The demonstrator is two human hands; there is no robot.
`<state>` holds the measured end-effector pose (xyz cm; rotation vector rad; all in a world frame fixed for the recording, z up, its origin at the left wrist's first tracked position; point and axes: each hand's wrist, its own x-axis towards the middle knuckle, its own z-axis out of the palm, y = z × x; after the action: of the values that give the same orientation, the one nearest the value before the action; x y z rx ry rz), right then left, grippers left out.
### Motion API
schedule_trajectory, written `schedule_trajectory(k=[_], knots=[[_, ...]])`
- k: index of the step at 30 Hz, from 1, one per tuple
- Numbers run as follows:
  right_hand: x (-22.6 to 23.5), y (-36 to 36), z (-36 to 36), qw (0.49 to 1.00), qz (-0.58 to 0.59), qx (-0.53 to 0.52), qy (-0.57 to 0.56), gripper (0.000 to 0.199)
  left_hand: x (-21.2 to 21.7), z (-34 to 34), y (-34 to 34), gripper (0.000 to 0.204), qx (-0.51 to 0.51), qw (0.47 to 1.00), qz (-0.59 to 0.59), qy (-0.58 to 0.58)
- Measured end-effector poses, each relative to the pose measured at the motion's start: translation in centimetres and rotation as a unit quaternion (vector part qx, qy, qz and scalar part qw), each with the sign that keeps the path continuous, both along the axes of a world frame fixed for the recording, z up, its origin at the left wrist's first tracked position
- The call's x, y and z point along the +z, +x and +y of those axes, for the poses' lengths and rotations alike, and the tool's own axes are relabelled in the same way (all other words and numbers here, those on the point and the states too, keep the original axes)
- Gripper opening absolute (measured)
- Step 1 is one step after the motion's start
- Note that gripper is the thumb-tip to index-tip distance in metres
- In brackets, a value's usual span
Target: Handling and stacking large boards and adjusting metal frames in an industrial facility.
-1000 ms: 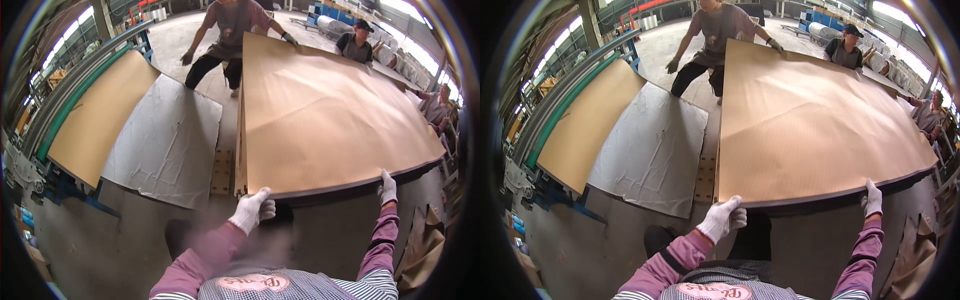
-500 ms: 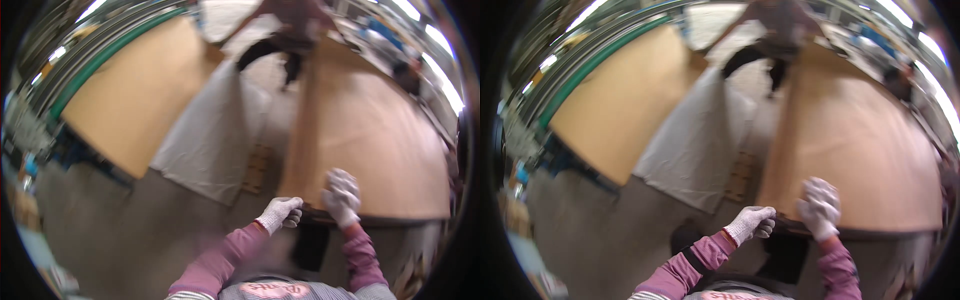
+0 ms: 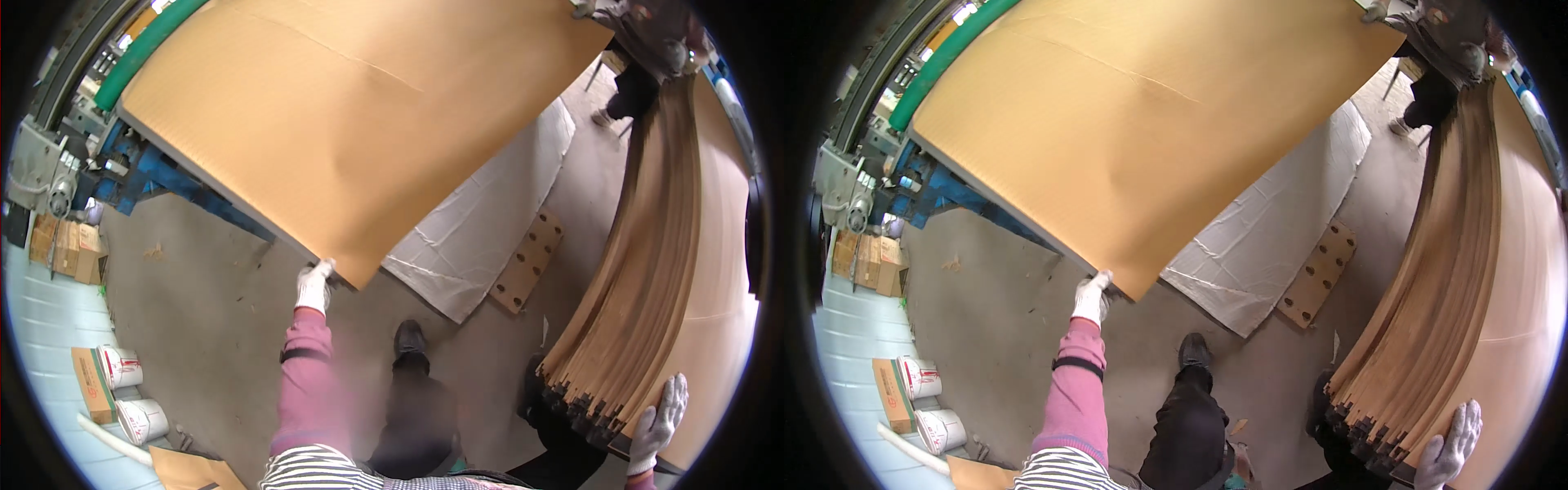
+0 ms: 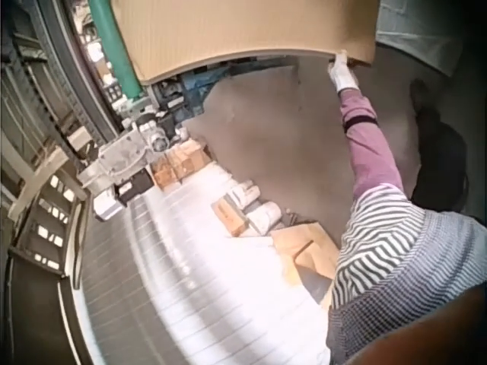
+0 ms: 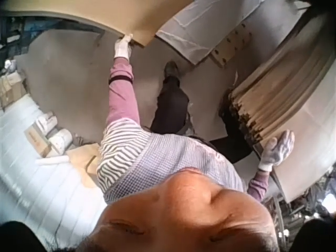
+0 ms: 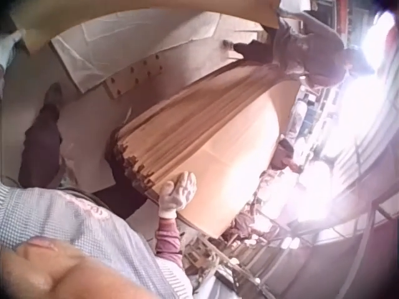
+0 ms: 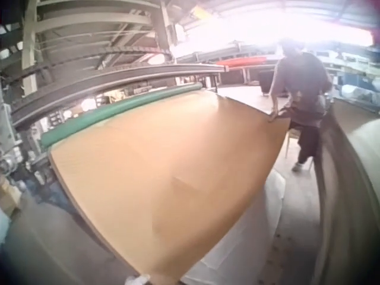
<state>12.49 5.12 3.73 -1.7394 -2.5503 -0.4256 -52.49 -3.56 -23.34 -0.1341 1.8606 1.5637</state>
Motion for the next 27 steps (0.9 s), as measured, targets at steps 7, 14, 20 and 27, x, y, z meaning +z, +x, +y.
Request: schedule_trajectory(k=[7,14,20,27], knots=[[1.4,0.9,-1.4,0.996,0.059,0.018,0.072,0.044,13.5,-1.7,14.4,0.022,-0.310,0.931,-0.187,0.045],[3.0,0.0,-0.6,0.981,0.153,0.060,0.098,0.042,36.6,-5.3,22.5,0.044,-0.250,0.950,0.084,0.165],[4.4,3.2,-4.3,0.893,0.447,-0.008,0.053,0.054,51.9,-4.3,34.7,0.046,-0.248,0.924,-0.042,0.288],[1.4,5.6,-8.7,0.977,0.134,0.122,0.112,0.051,52.1,-6.4,43.3,0.029,-0.432,0.839,0.043,0.329]])
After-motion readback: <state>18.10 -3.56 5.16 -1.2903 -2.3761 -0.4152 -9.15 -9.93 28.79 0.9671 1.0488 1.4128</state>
